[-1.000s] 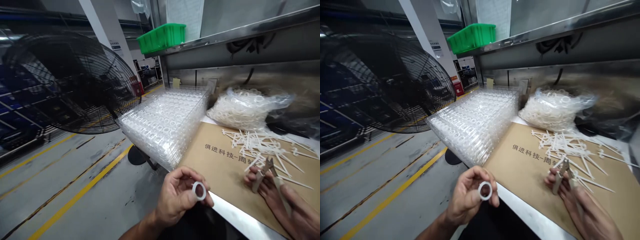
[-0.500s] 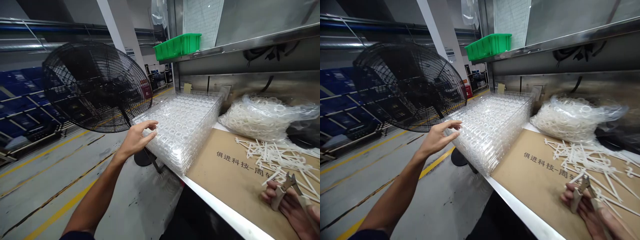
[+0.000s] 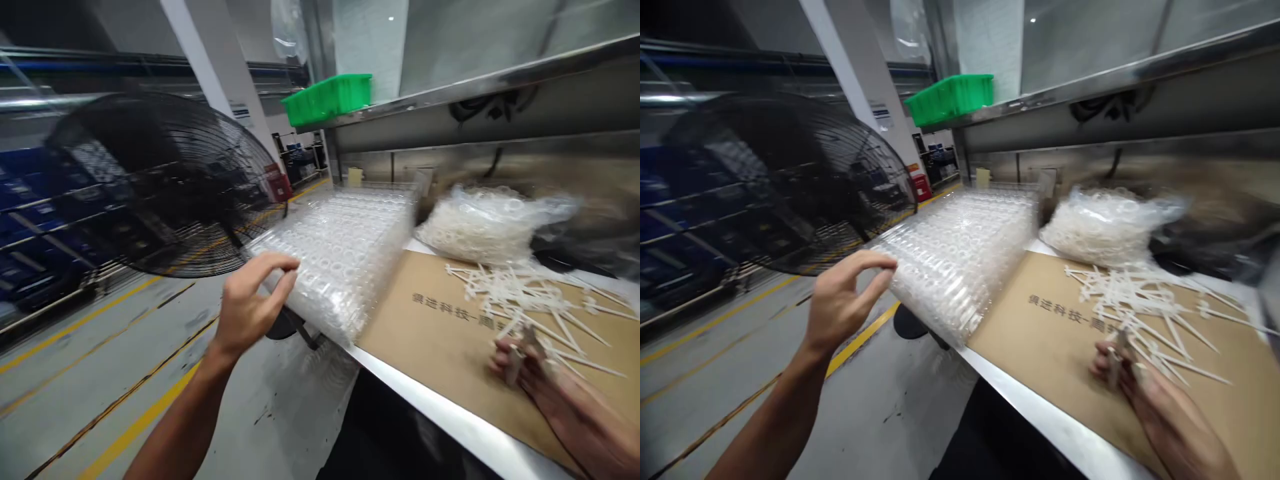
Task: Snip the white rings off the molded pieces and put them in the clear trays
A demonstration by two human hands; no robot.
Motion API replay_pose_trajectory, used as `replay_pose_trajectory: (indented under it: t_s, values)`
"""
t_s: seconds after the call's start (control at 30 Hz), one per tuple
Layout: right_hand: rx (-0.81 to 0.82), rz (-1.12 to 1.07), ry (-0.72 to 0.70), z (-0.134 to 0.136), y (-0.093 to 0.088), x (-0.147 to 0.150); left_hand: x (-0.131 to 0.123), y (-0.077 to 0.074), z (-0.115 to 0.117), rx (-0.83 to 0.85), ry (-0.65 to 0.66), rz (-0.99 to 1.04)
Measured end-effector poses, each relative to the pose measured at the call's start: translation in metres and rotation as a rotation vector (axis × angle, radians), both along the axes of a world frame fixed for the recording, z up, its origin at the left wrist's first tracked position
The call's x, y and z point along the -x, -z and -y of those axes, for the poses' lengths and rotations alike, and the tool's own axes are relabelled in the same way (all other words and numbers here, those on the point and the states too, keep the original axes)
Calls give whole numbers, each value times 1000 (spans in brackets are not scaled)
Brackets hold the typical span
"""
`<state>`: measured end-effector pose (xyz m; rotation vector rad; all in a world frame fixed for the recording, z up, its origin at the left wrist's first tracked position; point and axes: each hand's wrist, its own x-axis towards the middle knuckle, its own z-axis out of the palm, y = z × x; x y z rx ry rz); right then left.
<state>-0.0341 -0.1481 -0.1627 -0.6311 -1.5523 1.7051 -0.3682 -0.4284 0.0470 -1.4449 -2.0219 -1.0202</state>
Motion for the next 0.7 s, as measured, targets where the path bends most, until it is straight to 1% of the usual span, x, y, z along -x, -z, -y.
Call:
replay_pose_trajectory:
  t_s: [0.03, 0.07, 0.1, 0.13, 0.17, 0.2, 0.23, 0.27, 0.33, 0.43, 0.5, 0.6, 0.7]
  values:
    - [-103, 56, -57, 4, -6, -1, -21, 11, -1, -48, 81, 3]
    - [-286, 79, -74, 9, -14, -2, -40, 24, -3, -78, 183, 22]
    - [-506, 135, -128, 14, -23, -2, -58, 38, -6, -89, 273, 60]
    - [-729, 131, -175, 18, -32, -1, -71, 53, -12, -76, 361, 114]
    - [-901, 100, -230, 22, -40, 1, -82, 67, -21, -64, 437, 176]
    - [-1026, 67, -273, 25, -46, 4, -90, 81, -34, -47, 494, 237]
    - [-1104, 47, -286, 26, -51, 7, -96, 91, -50, -21, 536, 292]
    - [-1149, 42, -298, 28, -54, 10, -101, 99, -69, 11, 564, 332]
    - [-1180, 51, -296, 30, -56, 13, -108, 108, -113, 112, 598, 368]
    - [-1210, 55, -298, 33, -54, 13, -122, 109, -175, 311, 699, 346]
    - [-1239, 33, -301, 34, -53, 11, -135, 110, -208, 415, 781, 300]
    - [-1270, 14, -320, 34, -55, 10, -160, 118, -244, 550, 850, 199]
    - [-1273, 48, -335, 34, -56, 9, -178, 128, -264, 646, 862, 120]
